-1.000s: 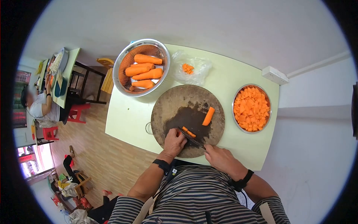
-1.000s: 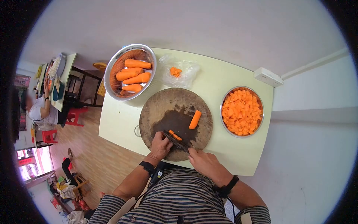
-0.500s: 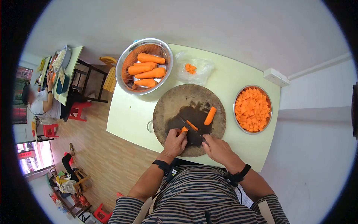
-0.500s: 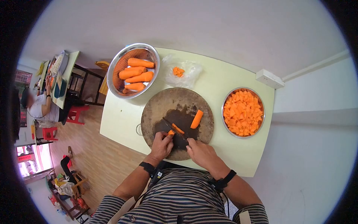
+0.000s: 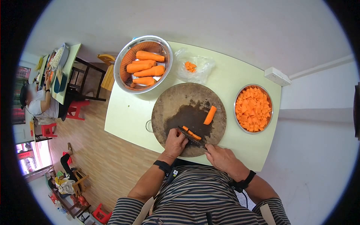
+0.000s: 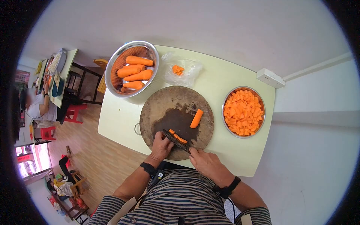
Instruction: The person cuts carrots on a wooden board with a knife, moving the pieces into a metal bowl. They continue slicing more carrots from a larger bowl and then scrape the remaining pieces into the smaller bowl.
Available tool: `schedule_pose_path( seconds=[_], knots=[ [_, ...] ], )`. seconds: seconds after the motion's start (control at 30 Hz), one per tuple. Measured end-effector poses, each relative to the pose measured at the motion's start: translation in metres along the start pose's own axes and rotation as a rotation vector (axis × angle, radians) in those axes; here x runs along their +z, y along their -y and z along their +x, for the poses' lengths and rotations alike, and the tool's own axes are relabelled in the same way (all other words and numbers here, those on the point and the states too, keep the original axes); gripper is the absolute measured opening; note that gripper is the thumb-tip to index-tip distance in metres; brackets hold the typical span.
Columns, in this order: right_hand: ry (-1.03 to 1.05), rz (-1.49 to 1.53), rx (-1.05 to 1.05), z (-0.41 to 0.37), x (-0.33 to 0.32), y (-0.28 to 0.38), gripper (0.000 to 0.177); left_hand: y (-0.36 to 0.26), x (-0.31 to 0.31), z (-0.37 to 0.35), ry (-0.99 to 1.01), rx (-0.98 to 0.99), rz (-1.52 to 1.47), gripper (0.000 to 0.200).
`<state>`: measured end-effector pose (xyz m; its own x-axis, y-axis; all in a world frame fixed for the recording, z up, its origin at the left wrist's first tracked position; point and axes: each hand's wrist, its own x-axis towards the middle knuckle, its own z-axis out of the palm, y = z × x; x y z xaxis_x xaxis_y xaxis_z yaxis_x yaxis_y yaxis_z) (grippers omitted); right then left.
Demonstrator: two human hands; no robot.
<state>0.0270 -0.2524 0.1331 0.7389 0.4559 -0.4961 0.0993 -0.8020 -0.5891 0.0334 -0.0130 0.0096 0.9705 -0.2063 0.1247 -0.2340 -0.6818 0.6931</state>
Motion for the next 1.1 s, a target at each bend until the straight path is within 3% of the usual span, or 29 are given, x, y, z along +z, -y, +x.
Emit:
schedule_pose_path(
  seconds=[0.23, 0.57, 0.63, 0.77, 0.83, 0.93, 1.1],
  knots=[
    [0.068, -0.036, 0.015, 0.028, -0.008, 0.009, 0.021, 0.004, 0.004, 0.000, -0.022, 0.028, 0.031, 0.026],
    [-0.045, -0.034, -0.050, 0.046, 0.003, 0.005, 0.022, -0.002, -0.005, 0.001, 0.007, 0.058, 0.077, 0.034],
    [-0.084, -0.004, 0.023, 0.044, 0.005, 0.005, 0.034, -0.005, -0.008, 0.001, -0.011, 0.057, 0.046, 0.034],
    [-0.115, 0.008, -0.030, 0.026, 0.003, 0.005, 0.037, -0.002, -0.007, -0.003, -0.010, 0.033, -0.029, 0.034],
    [-0.120, -0.011, -0.074, 0.017, 0.005, 0.005, 0.025, 0.000, -0.007, -0.003, -0.007, 0.042, -0.015, 0.032],
    [-0.012, -0.028, -0.017, 0.008, 0.006, 0.006, 0.025, -0.002, -0.008, -0.002, 0.001, 0.032, -0.002, 0.028],
    [-0.038, -0.035, -0.037, 0.004, 0.010, 0.000, 0.023, 0.003, -0.001, -0.004, -0.018, 0.045, 0.015, 0.022]
  ],
)
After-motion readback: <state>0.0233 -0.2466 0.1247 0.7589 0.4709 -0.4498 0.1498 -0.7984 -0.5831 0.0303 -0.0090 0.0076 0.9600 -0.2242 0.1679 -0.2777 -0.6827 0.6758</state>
